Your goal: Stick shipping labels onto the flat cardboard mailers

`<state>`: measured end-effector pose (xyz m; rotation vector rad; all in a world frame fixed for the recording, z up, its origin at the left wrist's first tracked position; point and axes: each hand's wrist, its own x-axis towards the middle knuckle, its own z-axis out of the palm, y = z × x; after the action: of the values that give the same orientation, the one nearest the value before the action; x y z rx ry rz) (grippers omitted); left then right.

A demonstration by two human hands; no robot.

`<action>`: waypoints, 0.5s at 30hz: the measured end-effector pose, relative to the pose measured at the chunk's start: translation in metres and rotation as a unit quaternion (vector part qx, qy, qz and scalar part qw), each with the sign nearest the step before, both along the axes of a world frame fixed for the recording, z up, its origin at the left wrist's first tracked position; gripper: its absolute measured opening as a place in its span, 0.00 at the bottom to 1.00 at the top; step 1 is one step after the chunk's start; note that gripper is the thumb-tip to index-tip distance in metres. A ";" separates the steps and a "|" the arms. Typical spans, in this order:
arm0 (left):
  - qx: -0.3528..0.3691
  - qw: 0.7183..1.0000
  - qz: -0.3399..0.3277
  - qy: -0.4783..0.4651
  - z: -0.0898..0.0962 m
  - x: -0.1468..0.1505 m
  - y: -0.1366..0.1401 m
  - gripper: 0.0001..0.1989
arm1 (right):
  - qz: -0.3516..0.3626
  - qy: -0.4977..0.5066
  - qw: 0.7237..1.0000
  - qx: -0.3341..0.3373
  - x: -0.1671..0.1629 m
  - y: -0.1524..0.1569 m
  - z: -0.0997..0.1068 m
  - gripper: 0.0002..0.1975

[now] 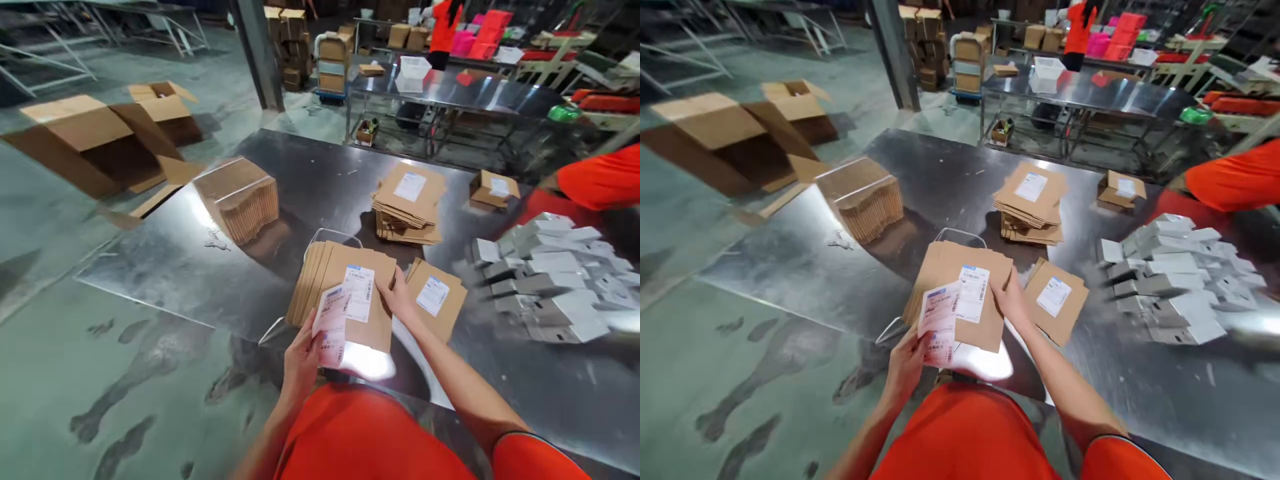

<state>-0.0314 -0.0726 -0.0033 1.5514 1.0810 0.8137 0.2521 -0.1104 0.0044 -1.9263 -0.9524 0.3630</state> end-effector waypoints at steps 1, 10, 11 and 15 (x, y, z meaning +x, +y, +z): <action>-0.008 1.000 -0.002 -0.008 0.001 0.000 -0.002 0.23 | 0.011 0.051 0.998 0.043 -0.004 -0.003 -0.003 0.39; -0.017 0.995 0.032 0.088 0.010 -0.003 0.031 0.26 | -0.047 0.153 0.983 0.090 -0.027 0.035 0.001 0.36; -0.026 0.996 0.012 0.086 0.009 -0.002 0.033 0.27 | -0.070 0.147 0.982 0.090 -0.012 0.021 0.002 0.36; -0.038 0.997 -0.044 0.046 0.002 -0.001 0.035 0.30 | -0.225 0.096 0.968 0.054 0.077 -0.073 -0.002 0.37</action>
<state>-0.0327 -0.0373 -0.0013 1.5735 1.0884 0.6405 0.3292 -0.1838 0.0023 -1.9010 -0.3831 0.2194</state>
